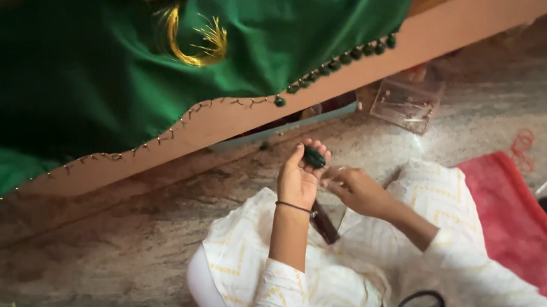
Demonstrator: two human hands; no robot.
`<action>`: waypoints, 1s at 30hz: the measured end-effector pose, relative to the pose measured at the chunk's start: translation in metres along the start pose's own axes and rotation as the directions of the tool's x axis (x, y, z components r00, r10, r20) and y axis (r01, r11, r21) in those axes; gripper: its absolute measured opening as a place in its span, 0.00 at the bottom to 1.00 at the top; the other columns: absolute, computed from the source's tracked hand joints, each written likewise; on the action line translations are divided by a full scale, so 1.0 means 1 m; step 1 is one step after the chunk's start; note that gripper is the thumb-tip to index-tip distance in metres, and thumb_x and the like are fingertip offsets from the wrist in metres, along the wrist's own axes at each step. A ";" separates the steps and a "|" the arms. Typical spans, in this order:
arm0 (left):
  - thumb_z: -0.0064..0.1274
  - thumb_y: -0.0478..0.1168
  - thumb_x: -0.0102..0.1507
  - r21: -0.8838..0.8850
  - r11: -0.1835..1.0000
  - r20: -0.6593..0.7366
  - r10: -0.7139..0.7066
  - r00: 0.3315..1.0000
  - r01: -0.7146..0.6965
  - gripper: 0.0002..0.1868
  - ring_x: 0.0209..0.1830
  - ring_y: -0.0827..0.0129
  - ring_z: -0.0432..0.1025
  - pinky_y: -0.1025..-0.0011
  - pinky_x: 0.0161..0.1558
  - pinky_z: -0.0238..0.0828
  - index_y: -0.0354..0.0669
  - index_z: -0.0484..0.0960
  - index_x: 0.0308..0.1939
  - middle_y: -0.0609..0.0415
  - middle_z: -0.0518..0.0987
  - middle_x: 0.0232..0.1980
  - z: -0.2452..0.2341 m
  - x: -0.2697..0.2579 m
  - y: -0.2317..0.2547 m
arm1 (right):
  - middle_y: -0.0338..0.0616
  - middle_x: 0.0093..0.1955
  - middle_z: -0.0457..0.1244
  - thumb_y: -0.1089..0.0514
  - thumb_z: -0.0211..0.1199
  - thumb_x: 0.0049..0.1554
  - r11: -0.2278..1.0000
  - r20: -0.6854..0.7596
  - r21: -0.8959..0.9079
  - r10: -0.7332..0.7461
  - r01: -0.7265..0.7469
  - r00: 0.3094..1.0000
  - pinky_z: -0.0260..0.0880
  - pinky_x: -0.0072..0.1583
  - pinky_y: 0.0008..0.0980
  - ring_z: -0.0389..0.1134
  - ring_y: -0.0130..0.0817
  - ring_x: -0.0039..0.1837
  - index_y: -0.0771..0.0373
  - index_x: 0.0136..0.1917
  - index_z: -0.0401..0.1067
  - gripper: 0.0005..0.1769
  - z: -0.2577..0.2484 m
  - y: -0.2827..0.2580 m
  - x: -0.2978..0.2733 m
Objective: Sewing and cutting decorative trim and small beads onto a green fabric.
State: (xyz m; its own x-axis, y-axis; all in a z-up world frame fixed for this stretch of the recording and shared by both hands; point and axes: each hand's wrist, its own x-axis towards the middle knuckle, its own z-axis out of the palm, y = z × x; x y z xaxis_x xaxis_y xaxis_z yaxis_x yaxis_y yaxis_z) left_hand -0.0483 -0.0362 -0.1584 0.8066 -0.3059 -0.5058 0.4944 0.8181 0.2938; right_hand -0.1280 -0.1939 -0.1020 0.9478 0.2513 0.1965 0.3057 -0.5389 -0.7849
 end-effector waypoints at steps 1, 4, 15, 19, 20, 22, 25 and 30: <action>0.48 0.39 0.70 -0.019 1.000 0.009 -0.019 1.000 0.019 0.11 0.50 0.56 0.79 0.53 0.59 0.78 0.32 0.78 0.49 0.43 0.81 0.49 -0.008 0.014 0.000 | 0.59 0.47 0.69 0.51 0.61 0.61 0.981 0.083 0.052 0.184 -0.188 0.980 0.72 0.51 0.43 0.73 0.49 0.48 0.73 0.51 0.71 0.19 0.011 0.014 0.005; 0.50 0.37 0.69 0.018 0.999 0.137 0.047 0.989 -0.050 0.10 0.50 0.54 0.79 0.53 0.56 0.76 0.34 0.79 0.50 0.42 0.81 0.50 -0.052 0.084 0.016 | 0.52 0.29 0.68 0.52 0.52 0.64 0.878 0.255 0.131 0.418 -0.460 0.872 0.72 0.41 0.42 0.73 0.45 0.33 0.68 0.43 0.72 0.18 0.016 0.018 0.013; 0.58 0.57 0.62 0.955 -0.287 0.261 0.711 0.653 -0.069 0.19 0.42 0.49 0.78 0.53 0.44 0.74 0.49 0.89 0.44 0.47 0.86 0.44 -0.068 0.144 0.054 | 0.52 0.22 0.63 0.51 0.52 0.63 0.745 0.386 -0.046 0.627 -0.665 0.676 0.68 0.35 0.45 0.68 0.45 0.25 0.65 0.37 0.74 0.20 0.008 0.058 -0.073; 0.51 0.63 0.67 0.950 -0.304 0.124 0.572 0.811 0.069 0.23 0.41 0.55 0.80 0.59 0.47 0.75 0.51 0.90 0.37 0.51 0.87 0.40 -0.032 0.078 0.056 | 0.57 0.28 0.66 0.53 0.56 0.60 0.926 0.221 -0.049 0.375 -0.373 0.900 0.68 0.38 0.51 0.70 0.56 0.34 0.65 0.36 0.74 0.17 0.026 0.087 -0.100; 0.50 0.59 0.69 0.966 -0.243 0.213 0.577 0.789 -0.083 0.23 0.39 0.60 0.82 0.62 0.46 0.77 0.51 0.91 0.34 0.53 0.89 0.36 -0.024 0.064 0.055 | 0.58 0.31 0.67 0.54 0.58 0.60 0.961 0.152 -0.085 0.272 -0.262 0.950 0.67 0.39 0.52 0.70 0.59 0.36 0.66 0.35 0.74 0.16 0.027 0.090 -0.102; 0.49 0.53 0.68 0.941 -0.144 0.327 0.612 0.720 -0.305 0.18 0.40 0.62 0.82 0.65 0.47 0.76 0.46 0.88 0.39 0.53 0.88 0.39 0.027 0.022 0.063 | 0.59 0.30 0.67 0.54 0.58 0.60 0.937 0.152 -0.089 0.348 -0.338 0.925 0.68 0.40 0.53 0.70 0.59 0.36 0.65 0.38 0.72 0.14 0.016 0.065 -0.090; 0.48 0.44 0.68 0.717 0.123 0.489 0.613 0.621 -0.686 0.14 0.49 0.66 0.77 0.69 0.55 0.71 0.39 0.81 0.49 0.52 0.84 0.48 0.091 -0.028 0.079 | 0.58 0.28 0.67 0.55 0.56 0.60 0.892 0.149 -0.074 0.452 -0.446 0.879 0.68 0.40 0.52 0.71 0.58 0.36 0.65 0.44 0.68 0.10 0.013 0.056 -0.089; 0.50 0.37 0.75 0.293 0.640 0.614 0.444 0.653 -0.711 0.10 0.52 0.66 0.69 0.64 0.66 0.65 0.30 0.77 0.49 0.50 0.76 0.51 0.105 -0.041 0.089 | 0.53 0.28 0.68 0.55 0.54 0.61 0.831 0.164 -0.039 0.553 -0.555 0.817 0.70 0.37 0.47 0.72 0.51 0.32 0.64 0.46 0.62 0.10 0.002 0.028 -0.082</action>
State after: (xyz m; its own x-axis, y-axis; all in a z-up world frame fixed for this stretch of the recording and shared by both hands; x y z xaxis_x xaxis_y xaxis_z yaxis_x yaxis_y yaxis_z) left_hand -0.0038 -0.0020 -0.0267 0.9448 -0.1354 0.2982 -0.1620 0.5982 0.7848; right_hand -0.1969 -0.2281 -0.1407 0.9282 0.0390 -0.3701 -0.2685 -0.6184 -0.7385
